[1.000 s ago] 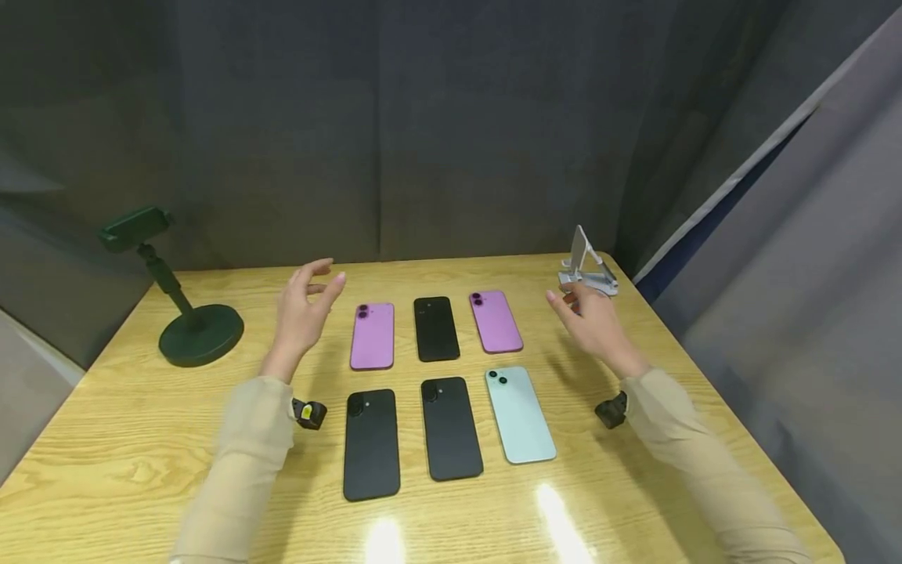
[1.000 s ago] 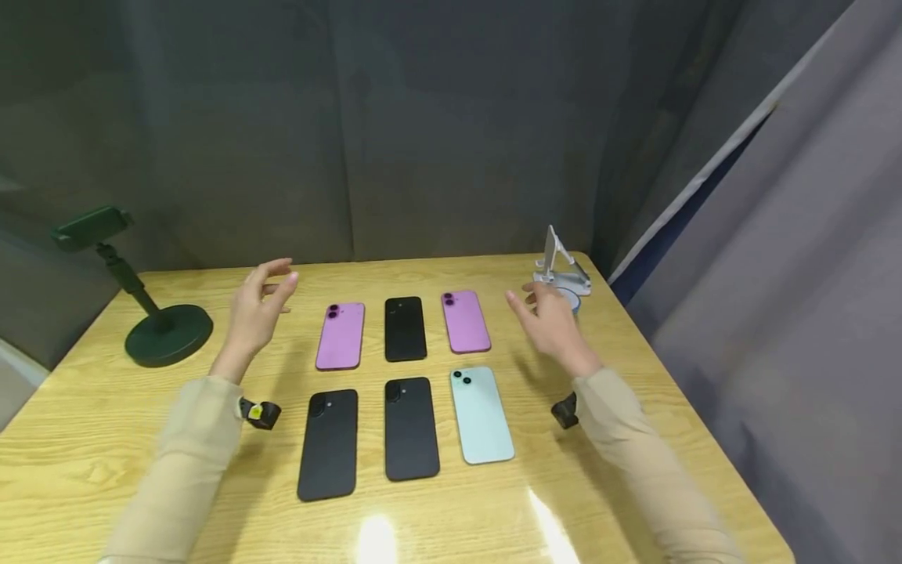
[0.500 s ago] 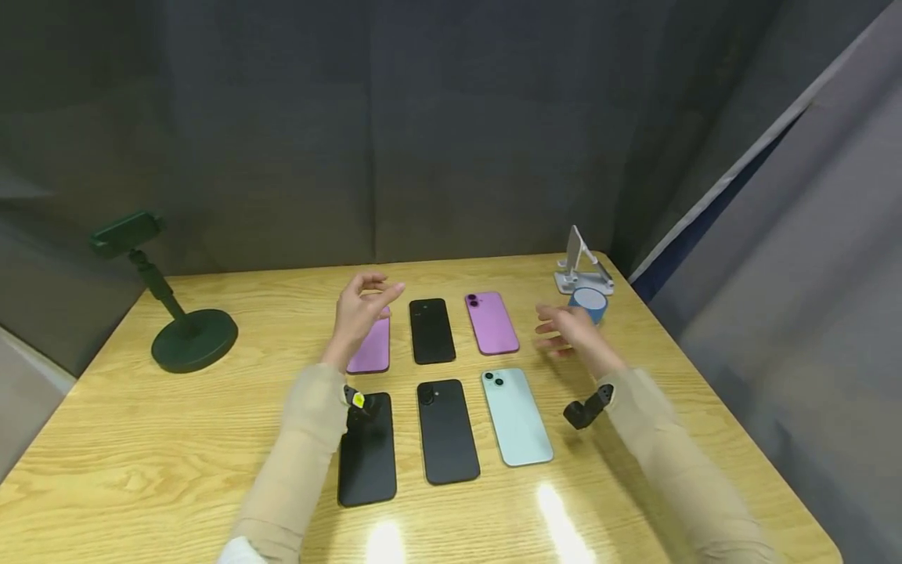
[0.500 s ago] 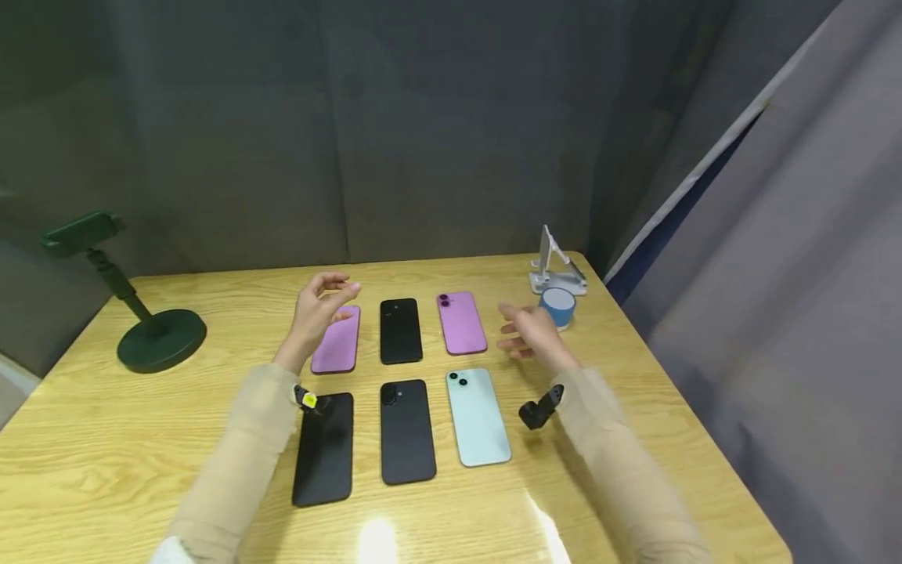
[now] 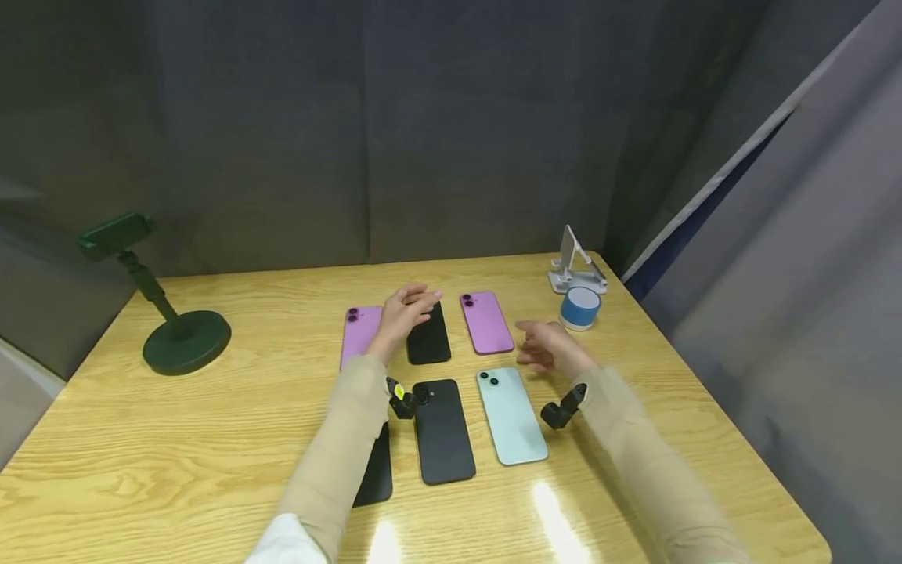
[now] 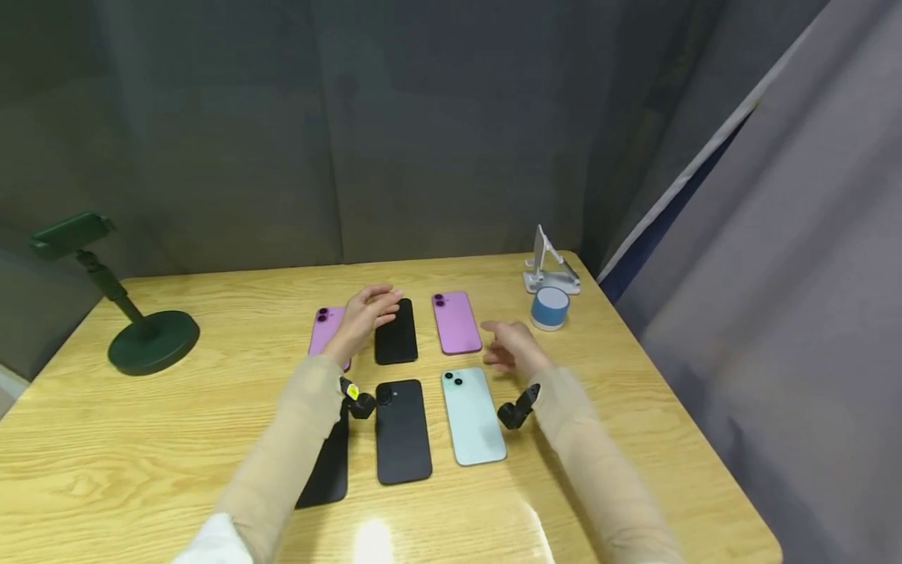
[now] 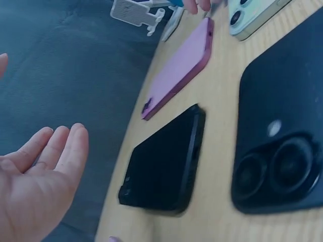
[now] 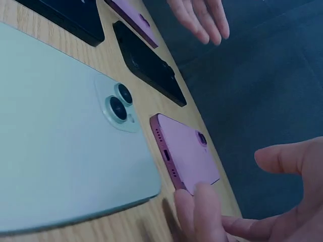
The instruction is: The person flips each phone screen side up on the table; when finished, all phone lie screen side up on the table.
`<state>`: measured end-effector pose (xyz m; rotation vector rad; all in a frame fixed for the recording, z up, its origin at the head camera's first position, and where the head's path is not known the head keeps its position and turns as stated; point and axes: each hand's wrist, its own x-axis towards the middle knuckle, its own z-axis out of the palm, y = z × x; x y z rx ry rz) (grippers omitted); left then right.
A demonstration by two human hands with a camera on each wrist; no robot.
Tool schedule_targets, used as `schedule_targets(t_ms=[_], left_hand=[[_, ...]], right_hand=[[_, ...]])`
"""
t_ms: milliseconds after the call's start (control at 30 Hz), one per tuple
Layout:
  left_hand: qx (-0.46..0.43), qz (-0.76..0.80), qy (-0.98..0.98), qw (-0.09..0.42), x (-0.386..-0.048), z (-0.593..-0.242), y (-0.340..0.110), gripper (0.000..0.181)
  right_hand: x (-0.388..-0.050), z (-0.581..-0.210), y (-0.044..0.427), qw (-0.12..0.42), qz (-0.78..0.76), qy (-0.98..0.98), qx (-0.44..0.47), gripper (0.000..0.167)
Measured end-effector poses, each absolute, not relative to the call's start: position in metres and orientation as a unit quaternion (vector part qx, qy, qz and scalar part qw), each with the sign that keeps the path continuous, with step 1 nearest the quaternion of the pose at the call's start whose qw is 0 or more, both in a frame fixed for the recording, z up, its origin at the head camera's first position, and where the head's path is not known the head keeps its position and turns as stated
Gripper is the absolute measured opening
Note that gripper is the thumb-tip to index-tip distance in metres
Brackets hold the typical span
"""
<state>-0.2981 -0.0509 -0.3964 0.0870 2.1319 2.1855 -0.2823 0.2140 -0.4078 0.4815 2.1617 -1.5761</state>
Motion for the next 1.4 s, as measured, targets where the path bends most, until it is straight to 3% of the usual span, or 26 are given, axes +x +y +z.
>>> schedule_targets(t_ms=[200, 700, 933, 1233, 1400], left_hand=[[0.024, 0.714, 0.696, 0.073, -0.3, -0.405, -0.04, 0.063], [0.026, 0.672, 0.736, 0.083, -0.321, -0.431, -0.021, 0.061], [0.026, 0.591, 0.801, 0.091, -0.321, -0.44, -0.007, 0.065], [0.078, 0.548, 0.82, 0.144, -0.325, -0.442, -0.009, 0.072], [0.097, 0.538, 0.826, 0.137, -0.329, -0.441, -0.013, 0.071]], right_hand=[[-0.283, -0.414, 0.211, 0.22, -0.581, 0.761, 0.188, 0.07], [-0.274, -0.423, 0.191, 0.212, -0.622, 0.733, 0.177, 0.054], [-0.269, -0.423, 0.191, 0.207, -0.653, 0.704, 0.187, 0.06], [-0.268, -0.424, 0.186, 0.231, -0.619, 0.729, 0.177, 0.058], [-0.268, -0.427, 0.186, 0.241, -0.622, 0.729, 0.152, 0.053]])
